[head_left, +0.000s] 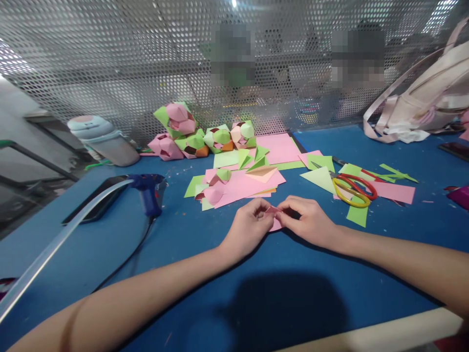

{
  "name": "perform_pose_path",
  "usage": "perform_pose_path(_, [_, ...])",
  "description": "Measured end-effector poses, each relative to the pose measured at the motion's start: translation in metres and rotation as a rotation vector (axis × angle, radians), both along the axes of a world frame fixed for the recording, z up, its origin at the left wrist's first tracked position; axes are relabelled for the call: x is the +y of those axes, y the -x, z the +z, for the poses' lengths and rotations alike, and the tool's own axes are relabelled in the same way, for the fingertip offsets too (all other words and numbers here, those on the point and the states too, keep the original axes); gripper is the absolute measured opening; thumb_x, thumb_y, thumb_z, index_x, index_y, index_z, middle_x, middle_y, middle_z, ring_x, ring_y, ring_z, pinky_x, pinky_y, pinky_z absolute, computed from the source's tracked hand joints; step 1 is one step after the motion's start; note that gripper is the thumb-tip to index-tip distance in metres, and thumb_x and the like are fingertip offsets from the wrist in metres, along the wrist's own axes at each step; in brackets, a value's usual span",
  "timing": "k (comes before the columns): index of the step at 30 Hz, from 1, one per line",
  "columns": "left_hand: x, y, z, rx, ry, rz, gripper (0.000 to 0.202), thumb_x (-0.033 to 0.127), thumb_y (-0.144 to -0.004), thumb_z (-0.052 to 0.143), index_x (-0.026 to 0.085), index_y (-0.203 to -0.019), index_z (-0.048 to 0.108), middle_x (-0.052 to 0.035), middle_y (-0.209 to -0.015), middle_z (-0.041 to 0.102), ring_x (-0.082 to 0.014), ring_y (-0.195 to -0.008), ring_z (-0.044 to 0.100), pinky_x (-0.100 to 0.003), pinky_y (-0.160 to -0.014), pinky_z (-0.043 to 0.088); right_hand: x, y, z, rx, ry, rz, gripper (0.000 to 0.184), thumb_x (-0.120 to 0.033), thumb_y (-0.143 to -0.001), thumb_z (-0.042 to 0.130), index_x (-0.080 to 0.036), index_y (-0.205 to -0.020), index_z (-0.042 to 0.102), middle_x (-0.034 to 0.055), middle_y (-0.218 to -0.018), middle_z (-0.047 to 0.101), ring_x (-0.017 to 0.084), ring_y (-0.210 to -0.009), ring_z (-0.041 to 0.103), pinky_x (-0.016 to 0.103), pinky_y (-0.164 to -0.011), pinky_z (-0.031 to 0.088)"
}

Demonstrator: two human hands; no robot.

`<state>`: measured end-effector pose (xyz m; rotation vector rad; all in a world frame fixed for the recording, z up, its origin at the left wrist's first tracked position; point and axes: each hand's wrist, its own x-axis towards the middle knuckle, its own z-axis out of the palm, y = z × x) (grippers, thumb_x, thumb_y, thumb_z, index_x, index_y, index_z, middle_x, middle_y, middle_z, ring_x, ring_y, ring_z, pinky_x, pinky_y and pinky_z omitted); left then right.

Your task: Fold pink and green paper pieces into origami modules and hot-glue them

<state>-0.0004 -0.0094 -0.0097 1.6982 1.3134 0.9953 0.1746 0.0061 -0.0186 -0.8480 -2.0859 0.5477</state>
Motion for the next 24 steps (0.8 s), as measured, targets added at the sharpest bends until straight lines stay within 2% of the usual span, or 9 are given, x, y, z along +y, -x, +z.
perform_pose_path(7, [0.001,0.000,-0.003,0.026,-0.019,-0.028,0.006,0.017,-0.075,0.055,0.016,-0.080,0.059,0.0009,-0.074,0.059,-0.0122,-0.068,0.053,-0.023,-0.062,0.042,-0.001,0.000,0.004,0.000,0.032,0.015,0.013,-0.014,-0.088,0.052,-0.018,-0.082,0.063,0.0006,-0.076,0.062,0.012,-0.071,0.056,0.025,-0.068,0.043])
perform_pose_path(12, [-0.003,-0.002,0.006,-0.051,0.065,-0.021,0.013,0.027,-0.081,0.056,0.016,-0.086,0.062,0.0013,-0.068,0.059,-0.0114,-0.062,0.052,-0.022,-0.060,0.042,0.001,-0.002,0.004,0.044,0.063,-0.051,0.013,-0.014,-0.088,0.053,-0.018,-0.080,0.063,-0.0004,-0.073,0.060,0.012,-0.069,0.055,0.025,-0.066,0.042])
perform_pose_path(14, [-0.004,-0.001,0.010,-0.087,0.079,-0.019,0.019,0.031,-0.083,0.056,0.016,-0.092,0.064,-0.0009,-0.076,0.064,-0.0130,-0.068,0.056,-0.023,-0.065,0.045,0.002,-0.002,0.005,0.061,0.074,-0.070,0.012,-0.015,-0.087,0.054,-0.019,-0.080,0.063,-0.0008,-0.073,0.061,0.012,-0.068,0.055,0.025,-0.066,0.042])
perform_pose_path(18, [-0.005,0.000,0.012,-0.112,0.027,-0.047,0.027,0.036,-0.089,0.050,0.018,-0.096,0.069,-0.0042,-0.102,0.069,-0.0172,-0.093,0.060,-0.025,-0.085,0.045,0.002,-0.002,0.006,0.072,0.074,-0.066,0.012,-0.014,-0.087,0.054,-0.018,-0.079,0.062,-0.0009,-0.073,0.060,0.011,-0.069,0.055,0.025,-0.066,0.042])
perform_pose_path(24, [-0.003,0.000,0.009,-0.088,0.020,-0.032,0.027,0.039,-0.087,0.052,0.018,-0.091,0.069,-0.0029,-0.094,0.070,-0.0174,-0.089,0.062,-0.026,-0.083,0.046,0.001,-0.003,0.007,0.089,0.083,-0.040,0.011,-0.017,-0.088,0.053,-0.019,-0.084,0.063,0.0009,-0.077,0.059,0.013,-0.071,0.056,0.026,-0.067,0.044])
